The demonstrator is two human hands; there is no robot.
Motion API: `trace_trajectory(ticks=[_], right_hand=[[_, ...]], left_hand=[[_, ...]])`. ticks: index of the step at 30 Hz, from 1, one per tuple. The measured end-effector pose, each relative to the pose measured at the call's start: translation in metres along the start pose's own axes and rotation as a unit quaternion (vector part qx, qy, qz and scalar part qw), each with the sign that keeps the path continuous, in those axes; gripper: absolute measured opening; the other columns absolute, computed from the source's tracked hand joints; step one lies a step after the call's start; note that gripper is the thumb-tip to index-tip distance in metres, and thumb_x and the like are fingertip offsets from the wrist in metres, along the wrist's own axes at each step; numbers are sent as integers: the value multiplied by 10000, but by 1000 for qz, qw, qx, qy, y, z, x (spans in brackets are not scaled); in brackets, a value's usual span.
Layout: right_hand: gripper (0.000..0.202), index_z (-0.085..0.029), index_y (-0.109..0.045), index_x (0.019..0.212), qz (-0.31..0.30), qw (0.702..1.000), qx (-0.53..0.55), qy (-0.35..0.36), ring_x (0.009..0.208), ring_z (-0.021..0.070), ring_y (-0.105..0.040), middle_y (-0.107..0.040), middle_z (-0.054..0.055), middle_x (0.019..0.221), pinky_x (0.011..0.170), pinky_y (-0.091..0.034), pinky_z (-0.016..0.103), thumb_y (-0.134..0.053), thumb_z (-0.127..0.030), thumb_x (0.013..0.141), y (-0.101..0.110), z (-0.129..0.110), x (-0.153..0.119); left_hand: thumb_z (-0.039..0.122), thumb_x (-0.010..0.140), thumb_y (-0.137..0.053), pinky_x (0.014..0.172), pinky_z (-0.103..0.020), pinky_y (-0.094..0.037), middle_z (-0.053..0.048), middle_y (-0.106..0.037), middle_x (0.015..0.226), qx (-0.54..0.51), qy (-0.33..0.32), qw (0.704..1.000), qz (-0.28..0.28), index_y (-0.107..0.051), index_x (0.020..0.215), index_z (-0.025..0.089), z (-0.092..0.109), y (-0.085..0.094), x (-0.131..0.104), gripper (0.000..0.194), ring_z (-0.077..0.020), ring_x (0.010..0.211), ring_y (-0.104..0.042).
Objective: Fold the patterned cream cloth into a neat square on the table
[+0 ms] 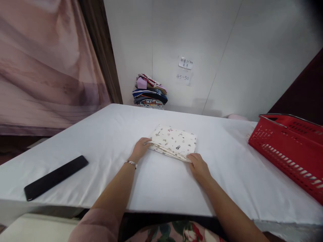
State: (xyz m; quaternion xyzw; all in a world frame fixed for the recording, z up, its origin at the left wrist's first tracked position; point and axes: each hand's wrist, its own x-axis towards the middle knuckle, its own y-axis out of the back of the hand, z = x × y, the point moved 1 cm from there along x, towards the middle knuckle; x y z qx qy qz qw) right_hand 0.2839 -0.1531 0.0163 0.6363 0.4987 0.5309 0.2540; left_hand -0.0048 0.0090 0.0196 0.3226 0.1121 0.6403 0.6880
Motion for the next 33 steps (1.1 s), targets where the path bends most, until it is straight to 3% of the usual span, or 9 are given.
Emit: trace_trajectory(ticks=[4,7,9,21,28,33], right_hand=[[350,-208,-596,1091,1,998,-38,-47,1068,203,-506,-597,55,1144,887,-460,353,-421,-112,804,13,30,0],[347,-211,-592,1095,4,997,-52,-64,1081,202,-498,-596,44,1157,896,-450,353,-412,-123,811,17,47,-2],[356,-211,-597,1086,8,997,-52,-62,1090,202,-489,-597,47,1149,895,-448,352,-410,-107,801,15,51,-3],[373,-219,-596,1062,24,998,-15,-62,1079,215,-473,-594,41,1127,867,-460,367,-411,-74,773,7,50,-6],[376,-219,-592,1058,24,997,2,-74,1085,204,-475,-593,35,1128,893,-447,371,-403,-82,764,8,49,-6],[376,-226,-590,1051,39,996,22,-75,1060,202,-492,-601,33,1105,894,-447,375,-408,-91,751,7,49,-7]], left_hand=[[340,763,-541,781,-279,-455,-6,-614,877,31,-40,998,-30,-673,829,236,18,1,-28,181,-162,834,-583],[362,779,-524,719,-256,-455,8,-607,883,33,-50,996,-59,-671,865,253,27,-3,-50,201,-139,775,-577],[364,778,-521,714,-252,-456,7,-606,890,23,-39,998,-51,-668,859,249,30,-4,-57,204,-135,770,-575],[139,667,-474,717,-266,-441,4,-587,836,2,-10,1000,4,-609,714,217,33,-11,-54,163,-144,783,-551],[142,680,-471,694,-263,-431,6,-576,831,18,-6,1000,7,-587,705,214,33,-12,-55,139,-142,764,-543],[251,752,-515,727,-273,-433,6,-575,865,34,-20,999,14,-578,770,218,36,-12,-58,74,-142,772,-547]])
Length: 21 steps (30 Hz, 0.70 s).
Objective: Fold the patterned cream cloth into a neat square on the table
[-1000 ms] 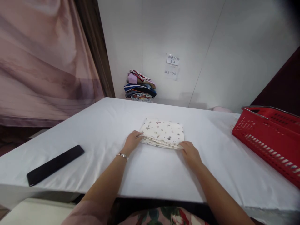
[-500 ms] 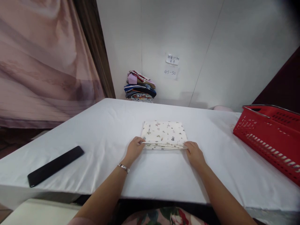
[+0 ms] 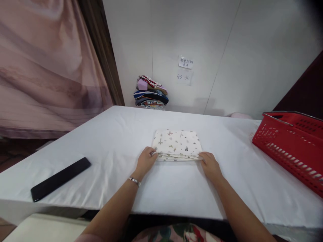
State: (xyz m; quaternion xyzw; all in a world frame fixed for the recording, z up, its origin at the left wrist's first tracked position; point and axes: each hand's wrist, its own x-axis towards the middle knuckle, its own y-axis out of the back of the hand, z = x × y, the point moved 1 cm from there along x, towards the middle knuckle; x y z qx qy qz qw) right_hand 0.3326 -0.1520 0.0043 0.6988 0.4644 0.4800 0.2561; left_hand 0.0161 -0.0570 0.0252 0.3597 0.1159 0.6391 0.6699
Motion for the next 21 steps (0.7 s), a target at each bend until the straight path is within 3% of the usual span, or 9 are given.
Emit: trace_trajectory(ticks=[5,11,21], right_hand=[[374,-229,-584,1050,-2,1000,5,-7,1070,207,-485,-592,32,1115,885,-452,379,-405,-96,749,0,-2,0],[378,-231,-591,1031,3,1000,-2,-9,1056,205,-491,-595,33,1096,888,-448,387,-404,-93,732,-1,-1,1],[359,-220,-594,1015,5,1000,-2,-4,1048,212,-491,-602,40,1077,889,-444,390,-419,-93,728,-1,-1,1]], left_hand=[[297,772,-521,715,-283,-428,-5,-572,867,17,6,1000,-3,-563,756,213,1,-2,0,96,-149,766,-536],[184,723,-490,665,-273,-420,0,-575,854,7,29,1000,-8,-553,756,216,-1,-3,0,79,-142,720,-521],[101,680,-447,638,-265,-403,4,-568,832,7,12,1000,-14,-531,710,213,0,-4,2,143,-136,696,-505]])
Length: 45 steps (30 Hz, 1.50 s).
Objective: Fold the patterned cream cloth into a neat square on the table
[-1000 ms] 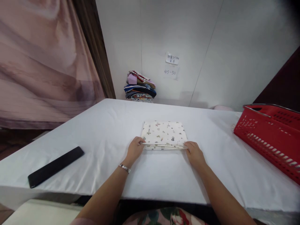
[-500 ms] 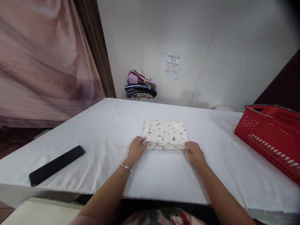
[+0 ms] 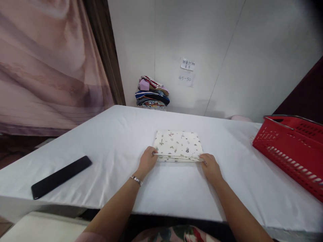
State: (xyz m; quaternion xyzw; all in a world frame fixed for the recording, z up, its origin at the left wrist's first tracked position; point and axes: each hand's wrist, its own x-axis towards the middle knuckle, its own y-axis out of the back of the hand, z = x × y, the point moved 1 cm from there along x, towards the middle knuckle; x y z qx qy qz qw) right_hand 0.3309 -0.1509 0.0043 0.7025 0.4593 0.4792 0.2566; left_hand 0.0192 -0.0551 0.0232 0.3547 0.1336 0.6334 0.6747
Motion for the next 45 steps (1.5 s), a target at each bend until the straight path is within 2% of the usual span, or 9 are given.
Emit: trace_trajectory(ticks=[5,10,16,23,26,31,38,42,45], right_hand=[[340,-233,-605,971,8,1000,-5,1,1016,201,-510,-618,23,1034,839,-461,361,-424,-96,718,1,-1,-1],[323,-244,-595,966,-1,1000,-24,-6,1012,203,-505,-614,14,1029,786,-458,339,-415,-102,738,4,-5,-1],[292,-242,-596,950,-13,999,-38,-16,975,201,-512,-622,2,1010,776,-446,329,-429,-110,749,7,-7,1],[307,-219,-602,954,-17,999,-48,0,970,204,-512,-626,21,1005,811,-436,339,-421,-88,745,8,-8,2],[315,-202,-614,968,-10,998,-56,23,982,218,-520,-631,44,1016,857,-423,370,-429,-92,739,7,-9,2],[329,-188,-602,1065,33,992,-32,120,1097,239,-507,-618,77,1125,961,-373,434,-419,-141,795,4,-24,4],[428,-215,-467,1294,-94,985,-57,136,1217,239,-455,-543,76,1297,1039,-288,480,-410,-243,870,-7,-41,3],[451,-226,-449,1313,-104,984,-57,130,1238,220,-438,-529,60,1316,1050,-284,457,-402,-207,865,-8,-36,1],[458,-218,-454,1307,-103,985,-58,129,1245,218,-432,-525,57,1322,1056,-275,452,-404,-182,853,-8,-35,0]], left_hand=[[119,698,-447,684,-270,-421,-6,-571,868,-1,-11,1000,25,-542,763,216,0,1,-1,151,-150,766,-537],[289,737,-522,591,-267,-401,1,-593,757,16,79,997,10,-569,823,224,0,7,-1,117,-160,669,-552],[162,673,-488,576,-254,-378,18,-586,684,9,108,994,15,-559,788,227,7,9,0,150,-156,647,-551],[153,689,-470,596,-263,-385,16,-582,716,11,102,995,8,-553,828,240,8,8,-2,184,-163,669,-549],[165,704,-477,595,-260,-386,16,-576,713,13,101,995,5,-556,837,238,5,7,-3,171,-160,665,-544],[153,714,-474,609,-243,-385,16,-583,744,12,94,995,4,-566,848,226,3,6,-2,179,-138,667,-535],[164,702,-489,628,-241,-391,19,-584,727,-8,98,995,4,-584,836,215,-2,4,0,173,-131,664,-530],[154,647,-508,633,-237,-413,15,-591,717,-118,136,984,-3,-605,803,187,-5,7,6,188,-137,687,-546],[168,639,-520,615,-232,-429,4,-609,791,-198,157,967,-18,-626,892,174,0,11,14,274,-131,682,-561]])
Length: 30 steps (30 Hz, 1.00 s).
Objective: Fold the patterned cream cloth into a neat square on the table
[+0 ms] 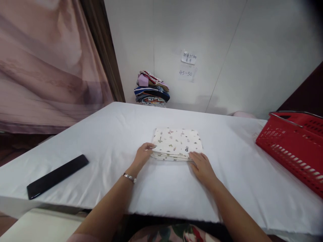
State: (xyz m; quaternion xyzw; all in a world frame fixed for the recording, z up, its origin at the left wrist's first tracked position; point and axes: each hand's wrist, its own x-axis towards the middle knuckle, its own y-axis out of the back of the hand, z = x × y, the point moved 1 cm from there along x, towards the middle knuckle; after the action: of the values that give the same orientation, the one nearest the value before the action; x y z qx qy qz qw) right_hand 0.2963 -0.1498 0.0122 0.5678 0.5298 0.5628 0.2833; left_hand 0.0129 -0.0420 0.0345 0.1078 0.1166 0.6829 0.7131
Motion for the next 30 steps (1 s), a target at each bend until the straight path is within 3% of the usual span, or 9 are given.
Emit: trace_trajectory(ticks=[3,6,11,17,22,26,30], right_hand=[[461,-197,-467,1294,1,1000,-1,-6,1248,216,-428,-528,61,1318,1063,-265,443,-406,-158,839,-1,0,0],[467,-185,-475,1286,4,1000,0,-9,1247,211,-430,-532,65,1314,1066,-260,437,-405,-141,826,-2,-1,0],[472,-188,-492,1272,9,1000,14,-10,1245,210,-435,-541,71,1304,1068,-252,445,-404,-133,812,-4,0,-2],[364,-218,-557,1190,-5,996,56,-66,1194,234,-487,-580,72,1252,1037,-284,490,-429,-242,850,8,-8,12],[365,-208,-539,1208,8,996,76,-42,1216,229,-462,-551,85,1285,1039,-295,456,-407,-333,890,18,-29,45],[360,-214,-534,1206,-21,998,54,-23,1251,235,-422,-520,88,1316,1033,-292,454,-404,-341,895,3,-44,60],[362,-209,-524,1215,-34,999,9,-15,1278,238,-383,-491,82,1349,1046,-260,449,-410,-330,894,-17,-47,57]], left_hand=[[269,701,-550,677,-259,-452,-18,-622,900,24,-21,999,3,-623,988,183,8,-2,7,309,-147,748,-582],[353,745,-561,784,-289,-444,-47,-622,971,127,-66,989,26,-620,977,180,6,-9,12,295,-175,869,-578],[311,792,-512,810,-296,-431,-54,-591,1054,240,-112,964,35,-609,979,187,-8,-14,9,244,-180,914,-562],[267,815,-460,787,-284,-440,-40,-588,1055,234,-115,965,31,-597,991,200,-8,-11,4,233,-164,889,-570],[251,802,-472,792,-291,-444,-39,-593,1045,232,-110,966,38,-604,981,203,-8,-12,5,227,-168,888,-574],[254,798,-481,779,-281,-447,-34,-594,1022,210,-117,970,40,-608,964,203,-13,-12,6,215,-154,851,-573],[267,798,-487,761,-273,-447,-28,-590,1007,193,-118,973,35,-603,962,201,-18,-12,8,211,-143,819,-566]])
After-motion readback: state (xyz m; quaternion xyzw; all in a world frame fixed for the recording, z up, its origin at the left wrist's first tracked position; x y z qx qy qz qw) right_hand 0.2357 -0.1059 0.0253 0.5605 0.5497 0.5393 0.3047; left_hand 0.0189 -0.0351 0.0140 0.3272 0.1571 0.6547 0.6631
